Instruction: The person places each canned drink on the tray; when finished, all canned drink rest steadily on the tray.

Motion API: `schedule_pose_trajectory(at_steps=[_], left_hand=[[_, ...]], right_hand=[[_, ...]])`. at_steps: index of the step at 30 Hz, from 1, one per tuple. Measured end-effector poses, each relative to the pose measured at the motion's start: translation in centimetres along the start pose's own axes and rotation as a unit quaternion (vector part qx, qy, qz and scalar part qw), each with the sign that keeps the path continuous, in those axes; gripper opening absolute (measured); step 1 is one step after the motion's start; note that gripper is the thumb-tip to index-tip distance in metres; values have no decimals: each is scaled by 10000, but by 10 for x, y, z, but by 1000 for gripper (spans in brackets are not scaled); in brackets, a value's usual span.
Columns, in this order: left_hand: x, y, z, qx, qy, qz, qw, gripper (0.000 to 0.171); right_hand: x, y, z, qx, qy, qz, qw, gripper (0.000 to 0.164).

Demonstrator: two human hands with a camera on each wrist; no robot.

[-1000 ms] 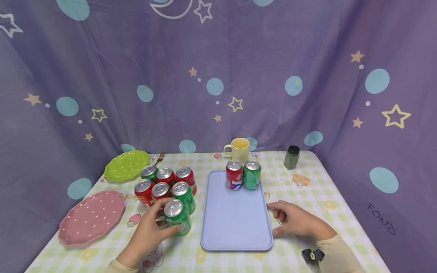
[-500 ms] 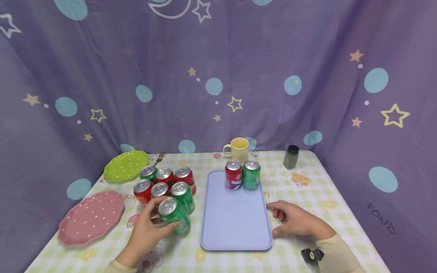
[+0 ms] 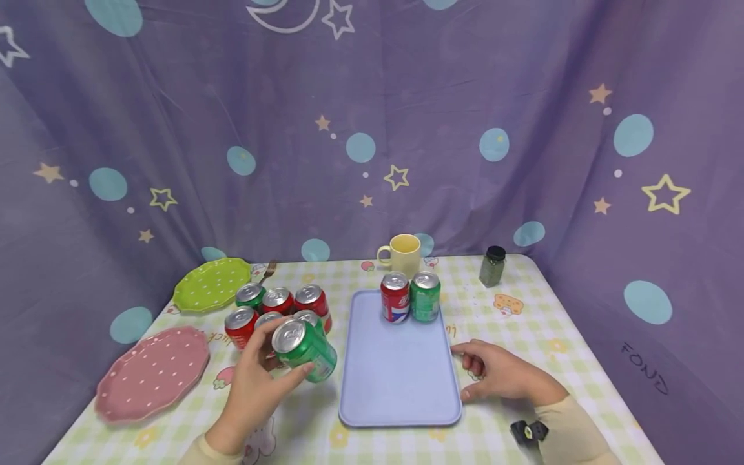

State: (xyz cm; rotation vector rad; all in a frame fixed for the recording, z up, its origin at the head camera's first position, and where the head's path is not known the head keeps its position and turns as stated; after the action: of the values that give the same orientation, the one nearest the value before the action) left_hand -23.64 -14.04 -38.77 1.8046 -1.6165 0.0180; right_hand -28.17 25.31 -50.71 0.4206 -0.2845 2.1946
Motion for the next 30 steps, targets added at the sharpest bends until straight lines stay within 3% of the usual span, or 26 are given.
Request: schedule_pose_trajectory(at_steps=[8,17,23,30], left_hand=[[-29,24,-22,36,-348,-3,9994,82],[-78,49,-24,230,-720,-45,9971,79],[-104,63,-16,367,-439,-161,9982,77],[-127,72,6,936,63,-154,9955,76]], right_hand=[[-1,0,0,-44,36,6,10000,87],[-1,0,1,-94,46,-1,9999,87],[-1,-1,2,-69,88,11,9999,87],[-1,-1,2,-73,124,27,9999,88]])
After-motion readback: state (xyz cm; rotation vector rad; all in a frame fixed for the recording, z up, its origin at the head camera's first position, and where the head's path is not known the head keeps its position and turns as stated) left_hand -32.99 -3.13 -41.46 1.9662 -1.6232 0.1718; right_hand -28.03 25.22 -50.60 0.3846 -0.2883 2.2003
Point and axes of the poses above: each hand's wrist, its own y-axis towards the middle knuckle, its own x-axis out of the back of the hand, z = x × y, the point moved 10 cm from there along y, towards the middle knuckle, and after that the axes turned 14 degrees about y, right-handed, at the moved point
